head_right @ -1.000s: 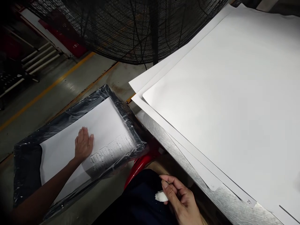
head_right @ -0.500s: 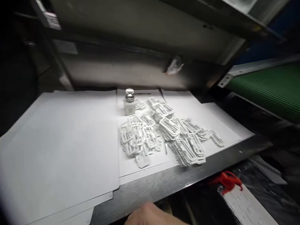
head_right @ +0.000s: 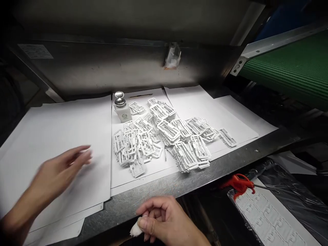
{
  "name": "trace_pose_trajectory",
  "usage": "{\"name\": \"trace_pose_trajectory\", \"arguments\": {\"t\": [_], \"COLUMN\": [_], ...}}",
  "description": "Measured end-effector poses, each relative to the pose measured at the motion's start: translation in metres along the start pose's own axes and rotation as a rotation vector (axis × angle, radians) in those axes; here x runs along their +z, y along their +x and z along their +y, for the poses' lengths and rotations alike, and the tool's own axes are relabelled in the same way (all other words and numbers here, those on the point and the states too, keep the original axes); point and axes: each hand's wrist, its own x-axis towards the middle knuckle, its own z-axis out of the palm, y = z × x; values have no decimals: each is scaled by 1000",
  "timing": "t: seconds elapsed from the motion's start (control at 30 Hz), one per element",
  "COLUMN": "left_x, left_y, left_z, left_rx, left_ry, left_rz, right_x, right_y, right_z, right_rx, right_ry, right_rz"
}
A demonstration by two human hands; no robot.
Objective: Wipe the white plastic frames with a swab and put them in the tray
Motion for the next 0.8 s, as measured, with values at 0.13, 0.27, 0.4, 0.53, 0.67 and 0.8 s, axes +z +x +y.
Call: {"name": "trace_pose_trajectory", "arguments": {"t": [0.13, 0.27, 0.4, 0.53, 0.67, 0.8], "left_x": [35, 59, 64, 57, 48, 50], "left_y": [46, 63, 52, 36, 8, -17], "left_z": [56, 59, 55, 66, 71, 60], "left_rx": [-84, -120, -100, -63, -88, -236], "left_ry": [-61, -199, -441, -751, -1054, -1317], "left_rz": [-143, -44, 71, 110, 69, -8], "right_x": [-6, -17, -22, -21, -21, -22], "right_y": [-4, -5, -4, -3, -5, -7], "right_z": [25, 41, 41, 37, 36, 32], "right_rx": [5, 18, 29, 22, -17, -111], "right_ry": [27, 42, 38, 52, 114, 148], "right_rz": [-25, -29, -13, -37, -49, -58]}}
